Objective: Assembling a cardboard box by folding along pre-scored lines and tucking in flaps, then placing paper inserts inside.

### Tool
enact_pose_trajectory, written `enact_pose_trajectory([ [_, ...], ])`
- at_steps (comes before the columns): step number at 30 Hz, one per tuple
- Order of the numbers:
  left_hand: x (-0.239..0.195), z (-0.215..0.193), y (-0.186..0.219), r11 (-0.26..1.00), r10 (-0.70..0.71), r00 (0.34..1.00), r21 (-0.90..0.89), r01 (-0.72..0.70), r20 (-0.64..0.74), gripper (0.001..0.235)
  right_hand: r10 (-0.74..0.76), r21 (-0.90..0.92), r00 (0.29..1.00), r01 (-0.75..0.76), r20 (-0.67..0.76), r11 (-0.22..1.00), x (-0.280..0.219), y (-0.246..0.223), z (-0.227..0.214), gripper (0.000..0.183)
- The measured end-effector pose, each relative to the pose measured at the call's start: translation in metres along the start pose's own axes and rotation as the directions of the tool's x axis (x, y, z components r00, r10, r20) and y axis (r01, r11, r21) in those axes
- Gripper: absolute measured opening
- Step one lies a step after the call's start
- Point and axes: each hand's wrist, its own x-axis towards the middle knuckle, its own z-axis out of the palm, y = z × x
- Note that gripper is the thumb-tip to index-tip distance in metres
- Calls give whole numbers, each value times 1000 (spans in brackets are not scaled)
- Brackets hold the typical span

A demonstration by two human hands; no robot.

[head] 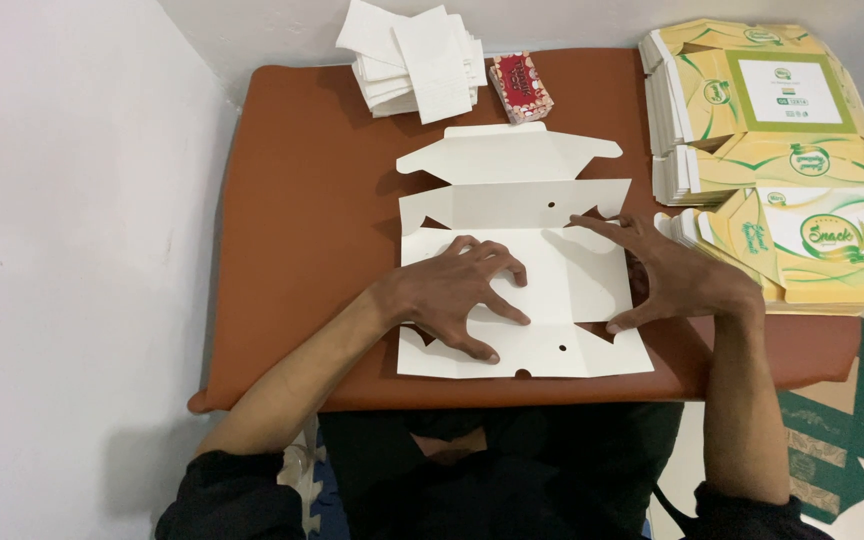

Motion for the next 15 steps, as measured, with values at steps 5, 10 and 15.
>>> enact_pose_trajectory([
  [5, 0, -3, 3, 1000, -5, 1000, -4, 5, 4, 61, -270, 360, 957, 289, -102, 887, 5, 21, 4, 122],
  [10, 0, -2, -2, 1000, 11, 1000, 7, -11, -4, 58, -259, 536, 894, 430, -366, 727, 22, 19, 15, 68],
  [15, 3, -12, -1, 995, -79, 995, -57, 82, 56, 59, -489, 245, 738, 638, -465, 730, 38, 17, 29, 54],
])
